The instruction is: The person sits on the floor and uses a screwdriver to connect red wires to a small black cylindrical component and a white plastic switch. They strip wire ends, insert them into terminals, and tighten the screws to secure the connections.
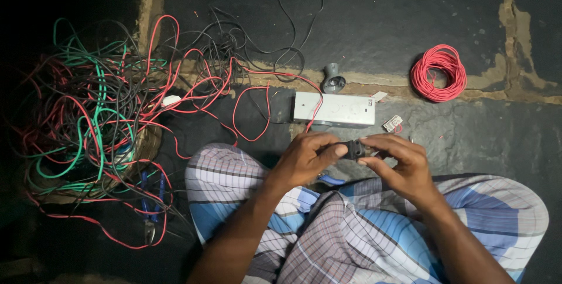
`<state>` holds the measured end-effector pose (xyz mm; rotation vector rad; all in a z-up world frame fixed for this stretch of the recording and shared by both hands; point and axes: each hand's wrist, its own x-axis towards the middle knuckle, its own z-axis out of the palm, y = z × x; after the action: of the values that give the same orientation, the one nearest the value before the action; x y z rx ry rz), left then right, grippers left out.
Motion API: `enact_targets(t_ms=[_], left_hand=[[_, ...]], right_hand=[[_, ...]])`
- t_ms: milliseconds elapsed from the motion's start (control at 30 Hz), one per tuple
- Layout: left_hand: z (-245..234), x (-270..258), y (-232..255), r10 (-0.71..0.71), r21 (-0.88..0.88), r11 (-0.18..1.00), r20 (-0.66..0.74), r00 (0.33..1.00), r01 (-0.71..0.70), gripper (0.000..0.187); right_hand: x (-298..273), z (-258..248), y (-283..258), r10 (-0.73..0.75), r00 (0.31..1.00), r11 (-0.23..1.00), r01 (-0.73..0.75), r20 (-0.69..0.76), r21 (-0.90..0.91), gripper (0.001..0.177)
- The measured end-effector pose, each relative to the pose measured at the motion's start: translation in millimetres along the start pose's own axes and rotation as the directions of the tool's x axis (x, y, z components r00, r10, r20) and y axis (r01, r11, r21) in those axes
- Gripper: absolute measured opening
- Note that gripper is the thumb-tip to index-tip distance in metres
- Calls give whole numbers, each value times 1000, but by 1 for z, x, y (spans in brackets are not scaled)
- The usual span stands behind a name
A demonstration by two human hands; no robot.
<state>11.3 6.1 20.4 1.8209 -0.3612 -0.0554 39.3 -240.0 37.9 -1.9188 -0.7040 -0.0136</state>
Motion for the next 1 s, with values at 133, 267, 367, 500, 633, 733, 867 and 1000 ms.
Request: enact_targets(t_ms=[133,267,367,500,633,733,867,1000], left_hand=[[1,-1,-2,-60,-165,984,42,997,66,41],[1,0,-2,-62,-219,973,49,997,72,39],[-1,-1,0,-74,-96,992,26,997,76,37],[-2,-1,6,-20,-82,996,-12,1000,18,36],[-2,-1,11,19,-31,999,-39,999,-20,36],[-1,-2,11,28,26,999,-56,998,-27,35],[5,-1,4,166,171,975,-148,975,-140,30],[2,10,7,181,347,932,-195,964,-105,27]], right_hand=[[-2,2,3,8,1000,1000,-8,-4,21,38],[-2,2,7,25,1000,1000,-25,-5,1,40],[-2,1,9,61,998,998,-61,11,-4,40],[-1,1,8,105,994,995,-105,24,0,39],[-2,3,6,142,989,989,-143,30,43,38],[-2,5,7,154,988,988,-155,28,8,37],[-8,8,18,197,980,976,-198,25,92,37],[-10,24,38,414,905,773,-407,100,486,35]])
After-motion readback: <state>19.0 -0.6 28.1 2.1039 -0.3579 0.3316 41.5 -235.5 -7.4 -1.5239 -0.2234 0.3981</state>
